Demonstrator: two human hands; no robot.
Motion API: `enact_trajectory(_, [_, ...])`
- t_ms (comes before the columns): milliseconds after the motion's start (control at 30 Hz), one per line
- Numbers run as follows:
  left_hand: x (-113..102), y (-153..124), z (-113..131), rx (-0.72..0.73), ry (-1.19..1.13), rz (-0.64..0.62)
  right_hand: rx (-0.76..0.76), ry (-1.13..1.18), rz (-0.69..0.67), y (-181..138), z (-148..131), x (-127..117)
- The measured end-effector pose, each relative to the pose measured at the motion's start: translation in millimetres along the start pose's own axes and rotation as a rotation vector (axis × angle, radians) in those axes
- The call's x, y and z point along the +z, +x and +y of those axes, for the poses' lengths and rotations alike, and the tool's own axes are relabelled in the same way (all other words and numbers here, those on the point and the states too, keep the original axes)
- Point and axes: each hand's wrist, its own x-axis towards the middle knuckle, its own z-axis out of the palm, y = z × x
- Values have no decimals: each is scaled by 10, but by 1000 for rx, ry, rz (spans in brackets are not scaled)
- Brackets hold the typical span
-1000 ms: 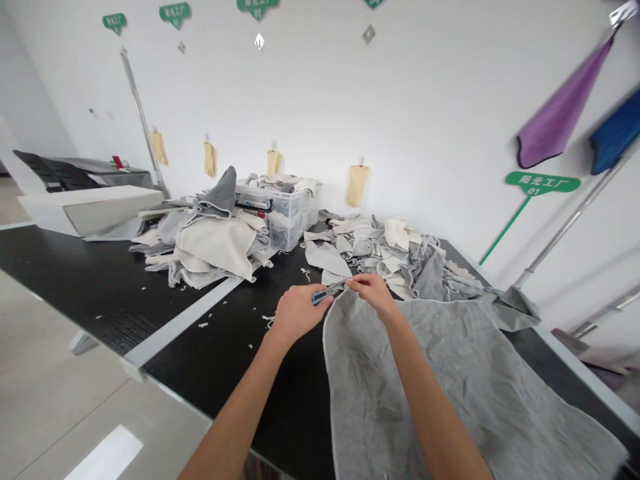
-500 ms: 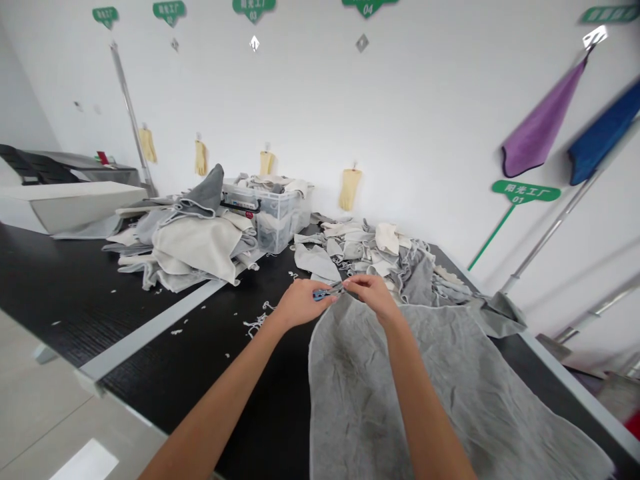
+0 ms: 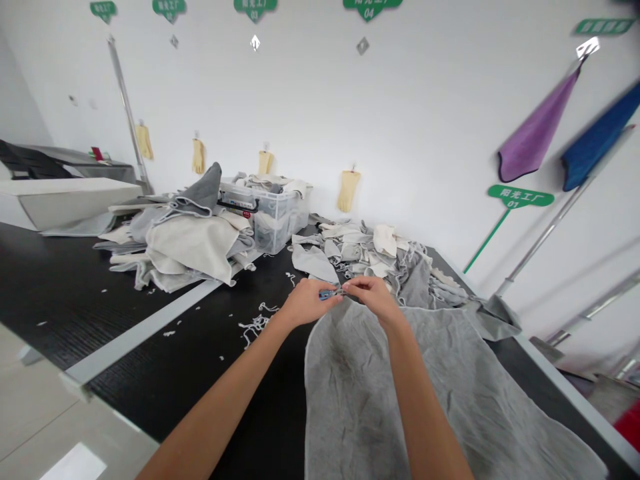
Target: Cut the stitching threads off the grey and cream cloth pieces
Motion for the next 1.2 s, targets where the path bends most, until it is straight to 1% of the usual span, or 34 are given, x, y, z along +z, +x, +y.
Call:
enact_trajectory(167, [40,1,-7,45,24,-12,-16,-10,-1,-4,-20,-15])
enact_trajectory(400, [84,-16,-28,33,17,10,-39,-43,-18,-7,-5,-37])
enact_trajectory(700, [56,-22,9,13,-49,11,-36,-36,-18,-6,-4,-34])
enact_trajectory(1000, [79,-32,-50,28,0,23,-36,-52,-14,-15,-21,-37])
enact_trajectory(1200, [62,-33,-28,33,-11,30,-20,-36,-20,-14,-27,-30])
